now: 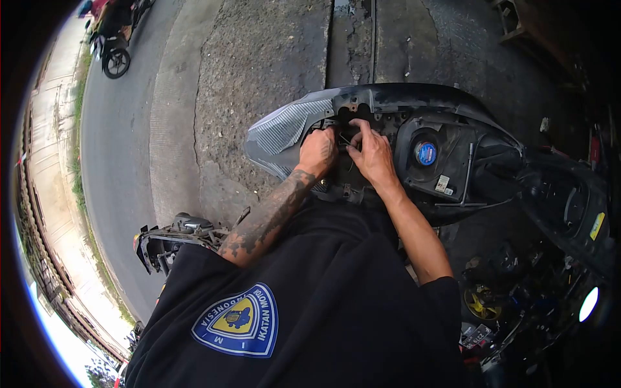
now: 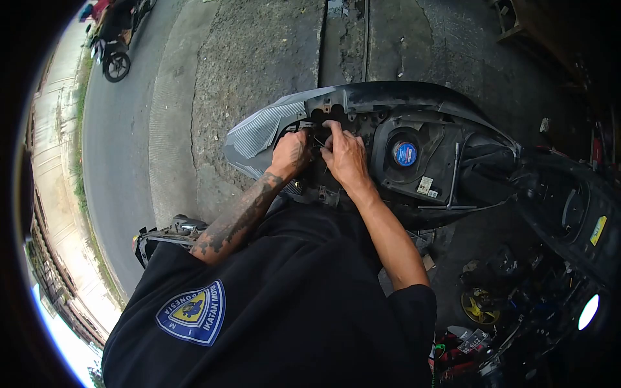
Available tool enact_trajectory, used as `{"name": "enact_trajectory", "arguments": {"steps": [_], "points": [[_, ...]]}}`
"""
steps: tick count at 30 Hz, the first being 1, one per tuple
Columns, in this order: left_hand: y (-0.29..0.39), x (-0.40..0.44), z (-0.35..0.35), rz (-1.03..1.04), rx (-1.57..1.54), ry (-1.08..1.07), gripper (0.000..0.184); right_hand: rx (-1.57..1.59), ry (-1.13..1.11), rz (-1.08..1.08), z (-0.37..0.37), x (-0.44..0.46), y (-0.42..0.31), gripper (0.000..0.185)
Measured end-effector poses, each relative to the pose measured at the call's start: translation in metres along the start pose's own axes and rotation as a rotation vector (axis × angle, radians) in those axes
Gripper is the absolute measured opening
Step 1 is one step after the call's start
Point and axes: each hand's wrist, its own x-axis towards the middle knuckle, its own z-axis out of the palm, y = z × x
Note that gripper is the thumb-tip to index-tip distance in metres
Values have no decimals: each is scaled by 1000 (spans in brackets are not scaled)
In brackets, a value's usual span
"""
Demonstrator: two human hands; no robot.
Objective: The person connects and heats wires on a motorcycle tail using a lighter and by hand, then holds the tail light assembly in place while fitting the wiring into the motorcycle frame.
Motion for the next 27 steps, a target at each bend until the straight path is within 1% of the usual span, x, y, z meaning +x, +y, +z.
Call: {"name": "enact_trajectory", "arguments": {"steps": [2, 4, 5, 6, 7, 9, 10, 11, 13, 14, 15, 17, 18, 19, 21, 23, 24, 26, 27], "points": [[2, -3, -5, -15, -2, -33, 30, 34, 15, 21, 1, -8, 0, 50], [4, -6, -7, -27, -1, -64, 33, 137, -6, 109, 4, -13, 1, 41], [6, -12, -9, 56, -10, 8, 33, 135, -5, 112, 2, -15, -2, 41], [8, -19, -10, 138, -18, 82, 33, 223, -13, 250, -1, -16, -7, 34], [10, -25, -13, 139, -18, 81, 33, 311, -22, 389, -2, -17, -11, 28], [23, -38, -29, 45, -134, 112, 35, 358, 26, 384, 3, -23, 0, 24], [26, -43, -31, 48, -113, 155, 26, 404, 68, 380, 7, -27, 7, 21], [23, -42, -31, 48, -109, 160, 26, 408, 68, 375, 7, -28, 8, 21], [14, -39, -30, 58, -245, -88, 22, 494, 58, 388, 8, -33, 9, 19], [18, -39, -30, 102, -338, -64, 23, 521, 42, 380, 5, -35, 5, 18], [20, -38, -32, 108, -336, -62, 23, 521, 47, 377, 5, -38, 4, 18], [24, -40, -37, 108, -242, -153, 23, 538, 26, 379, 5, -46, 2, 16], [24, -42, -37, 114, -241, -158, 23, 632, -9, 428, 7, -50, 6, 18], [23, -45, -38, 87, -216, -167, 22, 631, -5, 432, 8, -54, 8, 18], [22, -47, -38, 60, -187, -173, 22, 894, 155, 505, 11, -57, 11, 20], [19, -51, -37, 152, -214, -235, 24, 887, 123, 493, 11, -57, 14, 22], [17, -52, -35, 154, -213, -236, 24, 851, 165, 477, 12, -56, 13, 22], [17, -54, -31, 127, -107, -104, 19, 750, 251, 439, 7, -55, 5, 24], [24, -57, -38, 131, -107, -104, 19, 748, 254, 439, 3, -55, -6, 24]]}}
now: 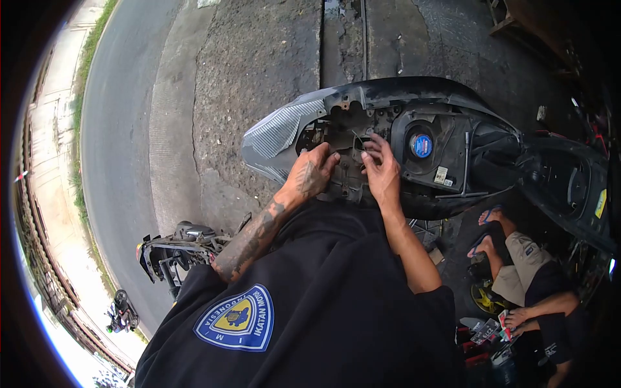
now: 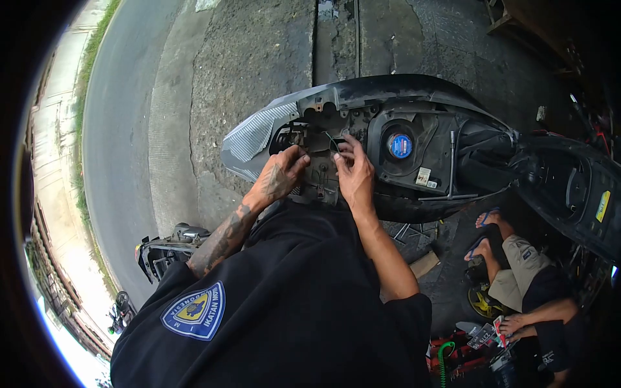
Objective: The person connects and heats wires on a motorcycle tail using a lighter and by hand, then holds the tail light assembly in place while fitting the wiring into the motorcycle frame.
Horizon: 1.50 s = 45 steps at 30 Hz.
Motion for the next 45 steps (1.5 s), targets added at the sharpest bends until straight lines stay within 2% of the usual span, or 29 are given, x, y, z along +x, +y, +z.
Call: {"name": "enact_trajectory", "arguments": {"steps": [2, 3, 4, 6, 8, 10, 14, 18, 21, 22, 24, 29, 33, 34, 35, 36, 38, 39, 40, 41, 42, 43, 44, 45], "points": [[17, -5, -16, -186, -633, -120, 14, -414, 185, -442, 6, -13, -21, 29], [20, -7, -19, -190, -637, -118, 14, -502, 114, -514, 4, -19, -31, 25], [21, -8, -22, -188, -721, -148, 14, -503, 110, -512, 2, -20, -30, 25], [23, -10, -25, -186, -808, -184, 14, -366, -275, -418, -2, -23, -21, 19], [24, -10, -27, -218, -917, -259, 18, -385, -284, -334, -2, -23, -17, 18], [22, -12, -30, -249, -1000, -263, 19, -250, -330, -144, -2, -24, -23, 18], [17, -22, -26, -337, -1165, -223, 20, -223, -304, -180, 5, -30, -23, 19], [-3, -26, -22, -283, -1124, -64, 19, -205, -301, -163, -3, -28, -20, 19], [-10, -25, -35, -167, -730, 56, 16, -176, -308, -152, -4, -29, -22, 19], [-6, -26, -36, -168, -732, 62, 16, -178, -318, -151, -3, -30, -24, 19], [10, -26, -40, 207, -302, 37, 16, -198, -328, -156, -1, -30, -24, 19], [13, -28, -36, 60, -148, -39, 20, -224, -347, -172, 2, -34, -26, 18], [5, -30, -28, -63, -440, -160, 22, -275, -324, -177, 5, -34, -28, 16], [1, -30, -27, -39, -523, -186, 24, -223, -330, -162, 5, -34, -20, 16], [10, -33, -38, -148, -720, -292, 25, -192, -310, -194, 7, -35, -21, 16], [2, -32, -24, -144, -836, -276, 21, -146, -258, -131, 12, -39, -25, 16], [2, -33, -18, -119, -811, -239, 22, -423, -126, -414, 15, -40, -26, 17], [5, -34, -17, -128, -802, -238, 23, -489, -125, -416, 14, -42, -37, 18], [4, -35, -7, -76, -729, -119, 24, -565, -109, -414, 12, -45, -47, 18], [6, -37, -6, -45, -712, -113, 25, -584, -144, -502, 9, -42, -51, 16], [6, -37, -4, -11, -696, -118, 25, -582, -147, -509, 10, -40, -53, 16], [7, -38, -1, -9, -697, -120, 25, -557, -209, -420, 9, -41, -55, 16], [8, -41, -1, 30, -675, -60, 24, -533, -266, -327, 9, -43, -60, 15], [10, -42, 1, 69, -655, -3, 22, -546, -257, -322, 11, -44, -69, 13]]}}
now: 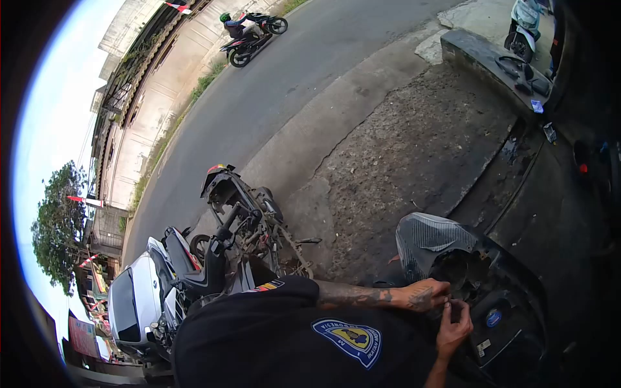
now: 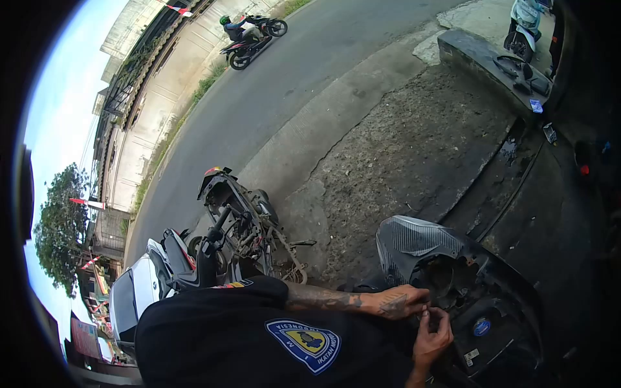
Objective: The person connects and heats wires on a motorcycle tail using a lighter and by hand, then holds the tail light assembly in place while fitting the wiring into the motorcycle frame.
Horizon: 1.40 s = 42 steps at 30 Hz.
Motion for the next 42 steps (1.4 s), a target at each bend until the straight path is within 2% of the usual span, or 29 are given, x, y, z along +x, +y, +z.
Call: {"name": "enact_trajectory", "arguments": {"steps": [4, 8, 9, 12, 19, 25, 27, 33, 36, 42], "points": [[8, -3, 2, 4, 102, 31, 21, -41, -2, 2, -5, 0, 2, 13], [21, -3, 6, -66, 171, 86, 18, 51, -4, 116, -10, 1, -7, 14], [18, -3, 8, -2, 219, 98, 18, 64, 36, 105, -8, 0, -2, 13], [23, -4, 9, 58, 265, 90, 16, 48, 51, 121, -11, -7, 1, 13], [35, -5, 12, 7, 272, 51, 13, 80, 57, 178, -11, -19, 7, 15], [37, -3, 13, 22, 353, 59, 13, 91, 96, 144, -15, -14, 6, 14], [38, -3, 13, 120, 429, 56, 14, 72, 87, 143, -17, -14, 6, 14], [30, -4, 15, 177, 518, 2, 14, -31, 24, 108, -21, -17, 6, 14], [30, -6, 17, 123, 576, -56, 14, -72, -7, 97, -23, -21, 8, 14], [35, -7, 19, 146, 598, -95, 13, -165, -1, 56, -21, -24, 8, 15]]}}
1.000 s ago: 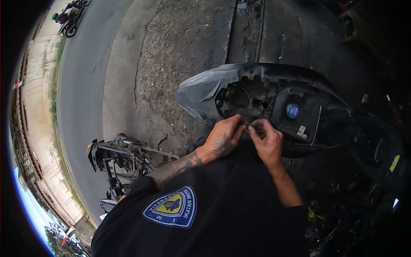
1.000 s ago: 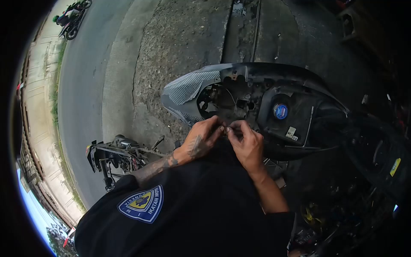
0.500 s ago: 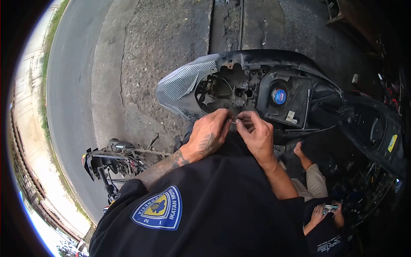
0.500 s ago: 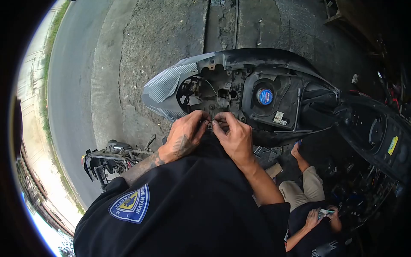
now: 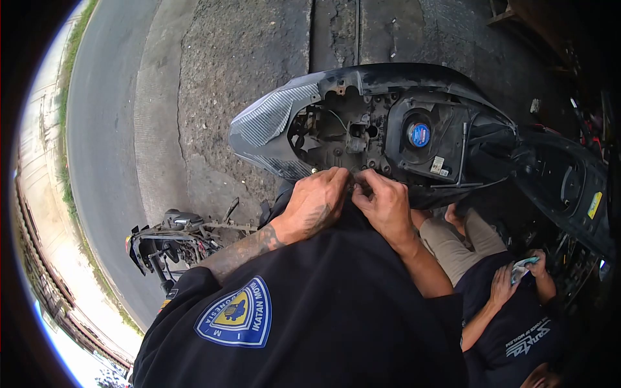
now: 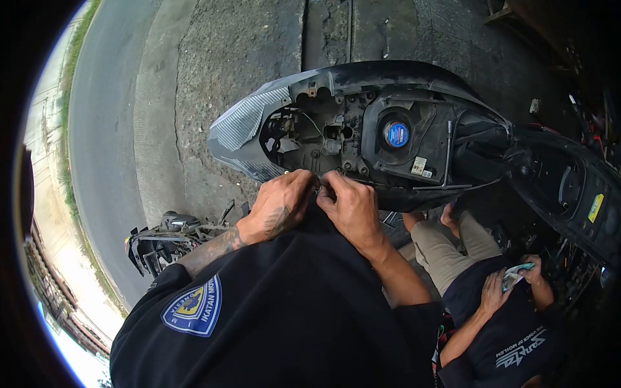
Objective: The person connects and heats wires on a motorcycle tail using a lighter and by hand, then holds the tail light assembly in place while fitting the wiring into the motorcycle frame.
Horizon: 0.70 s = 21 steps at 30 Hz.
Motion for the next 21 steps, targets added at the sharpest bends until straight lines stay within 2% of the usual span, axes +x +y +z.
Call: {"name": "enact_trajectory", "arguments": {"steps": [5, 7, 8, 10, 14, 16, 21], "points": [[-4, -1, 1, -7, -58, -6, 11, 63, 32, 28, 9, 0, 4, 17], [-5, 1, 0, -10, -102, -14, 10, 262, -6, 207, 15, -3, 14, 16], [-4, 2, -2, -44, -192, -26, 9, 261, -4, 209, 17, -4, 17, 16], [-6, 3, -6, -79, -286, -41, 8, 544, 7, 359, 19, -7, 21, 14], [-10, 6, -11, -106, -313, -41, 9, 612, 66, 347, 10, -5, 2, 12], [-9, 5, -13, -104, -294, -58, 9, 375, 63, 175, 5, -3, -7, 13], [-9, 0, -13, -41, -86, 13, 9, 293, -2, 106, 8, -4, 2, 13]]}}
